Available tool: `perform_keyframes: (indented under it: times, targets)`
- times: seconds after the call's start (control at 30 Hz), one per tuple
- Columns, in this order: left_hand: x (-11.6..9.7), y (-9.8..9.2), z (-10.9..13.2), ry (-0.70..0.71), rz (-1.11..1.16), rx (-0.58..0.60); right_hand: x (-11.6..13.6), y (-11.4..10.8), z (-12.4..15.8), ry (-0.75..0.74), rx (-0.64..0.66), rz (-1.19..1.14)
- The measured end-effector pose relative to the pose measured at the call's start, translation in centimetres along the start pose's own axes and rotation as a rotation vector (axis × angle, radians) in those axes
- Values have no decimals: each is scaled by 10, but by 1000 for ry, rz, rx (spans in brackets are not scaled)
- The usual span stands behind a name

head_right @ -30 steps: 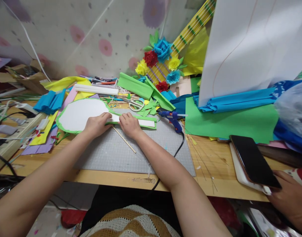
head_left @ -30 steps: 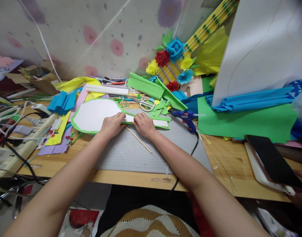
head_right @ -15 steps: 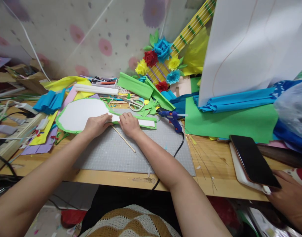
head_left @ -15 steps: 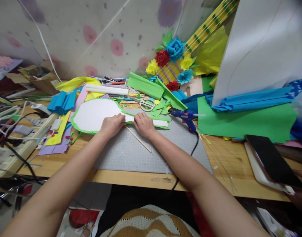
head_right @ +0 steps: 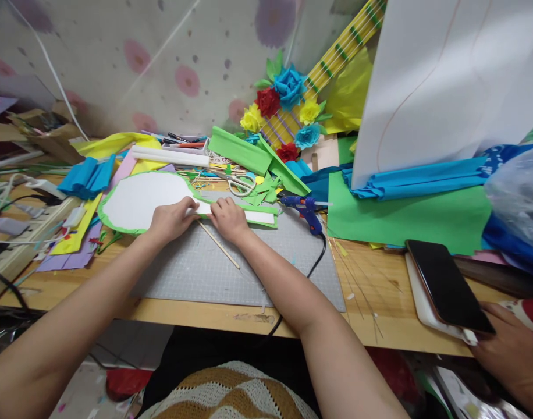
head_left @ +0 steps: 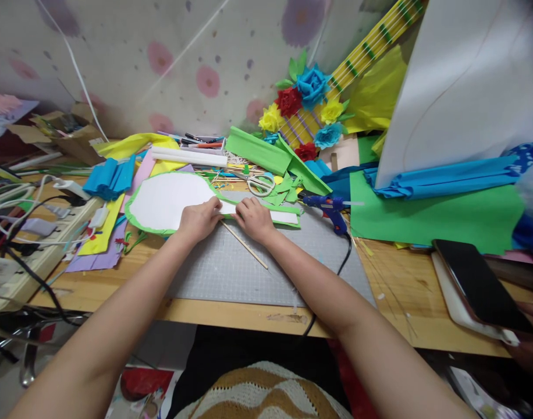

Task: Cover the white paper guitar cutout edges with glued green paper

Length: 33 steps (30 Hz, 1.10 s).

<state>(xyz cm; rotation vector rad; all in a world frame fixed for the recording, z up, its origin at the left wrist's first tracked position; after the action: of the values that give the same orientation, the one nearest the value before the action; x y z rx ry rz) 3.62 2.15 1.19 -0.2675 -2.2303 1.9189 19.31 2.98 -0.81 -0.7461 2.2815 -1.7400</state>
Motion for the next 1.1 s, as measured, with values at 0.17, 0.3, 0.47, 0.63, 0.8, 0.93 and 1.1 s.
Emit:
perform_keyframes:
  times: [0.17,0.3,0.47,0.63,0.8,0.93,1.1]
  targets:
    - [4,1,-3,-58,32,9,0,-4,-4,28,31,-27]
    - [6,-1,-4,-54,36,17,0,-9,-10,23,78,-40]
    - [7,1,-3,-21,46,8,0,-11,-14,-6,119,-21]
    - [7,2,-3,-35,80,15,0,-9,-15,-19,117,-15]
    - [7,-1,-3,-31,91,21,0,-7,-17,-18,103,-22]
    - [7,-1,-2,-22,75,32,0,-6,-17,-15,84,-25]
    - [5,-1,-1,-35,76,8,2,-7,-17,9,65,-29]
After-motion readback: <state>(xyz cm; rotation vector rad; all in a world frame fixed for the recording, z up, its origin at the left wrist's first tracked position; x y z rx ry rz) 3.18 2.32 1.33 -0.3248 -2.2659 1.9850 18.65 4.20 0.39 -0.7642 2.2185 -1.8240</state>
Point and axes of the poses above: each hand's wrist, its own z-axis away from the middle knuckle, its own y-axis out of the palm, x = y × z, the point moved 3 cm from there along -z, towards the middle knuckle, and after that the axes turned 3 degrees about y, right-handed, at the moved point
